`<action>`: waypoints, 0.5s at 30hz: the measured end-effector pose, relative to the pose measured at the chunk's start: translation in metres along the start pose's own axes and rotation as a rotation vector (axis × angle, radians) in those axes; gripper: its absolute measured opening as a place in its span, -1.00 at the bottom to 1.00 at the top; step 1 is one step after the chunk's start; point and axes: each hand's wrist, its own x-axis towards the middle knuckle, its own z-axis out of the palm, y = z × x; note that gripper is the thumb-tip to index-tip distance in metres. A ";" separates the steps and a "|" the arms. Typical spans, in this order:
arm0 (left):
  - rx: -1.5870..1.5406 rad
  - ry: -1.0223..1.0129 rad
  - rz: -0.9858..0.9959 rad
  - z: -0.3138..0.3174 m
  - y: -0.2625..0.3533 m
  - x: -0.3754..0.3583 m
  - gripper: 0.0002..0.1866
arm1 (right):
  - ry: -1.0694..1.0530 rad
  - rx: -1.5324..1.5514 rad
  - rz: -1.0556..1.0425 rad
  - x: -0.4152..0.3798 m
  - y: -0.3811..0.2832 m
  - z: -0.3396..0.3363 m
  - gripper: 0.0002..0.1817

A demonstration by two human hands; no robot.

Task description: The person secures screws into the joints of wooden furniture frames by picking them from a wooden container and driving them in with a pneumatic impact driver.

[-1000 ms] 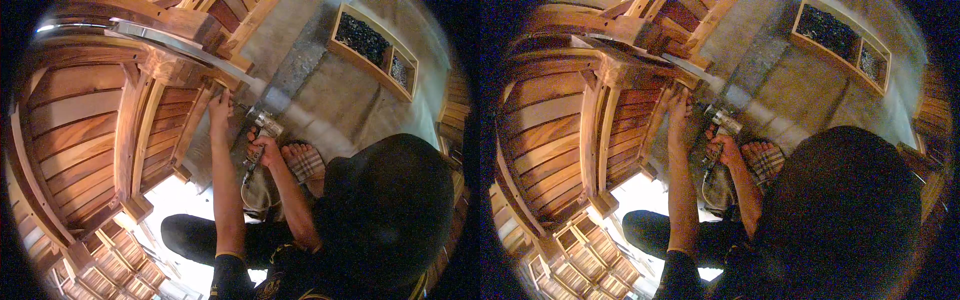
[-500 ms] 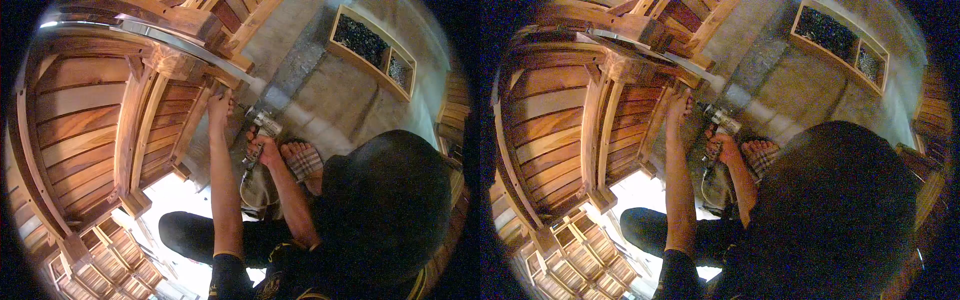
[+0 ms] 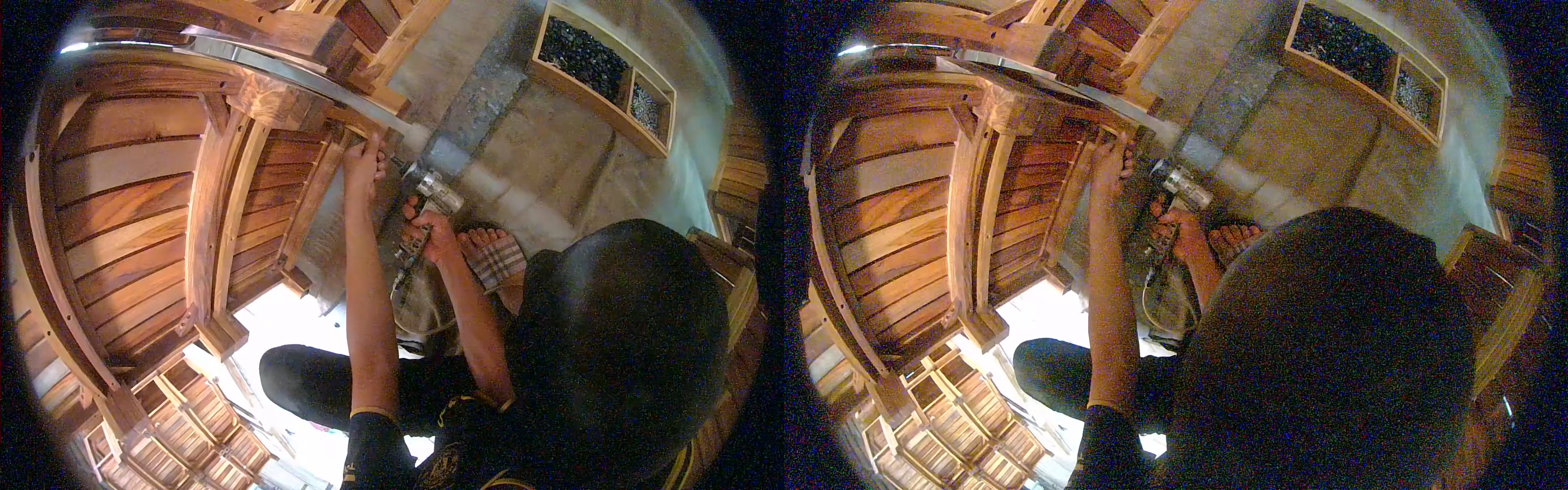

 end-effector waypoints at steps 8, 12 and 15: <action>-0.114 -0.057 0.019 -0.003 -0.005 0.001 -0.61 | -0.015 -0.046 -0.054 -0.002 0.001 0.003 -0.67; 0.063 -0.026 0.044 -0.004 -0.002 0.004 -0.61 | -0.035 -0.012 -0.037 -0.001 0.001 0.000 -0.66; 0.333 0.101 0.098 -0.002 -0.004 0.011 -0.60 | -0.009 -0.064 -0.028 0.003 -0.002 -0.014 -0.65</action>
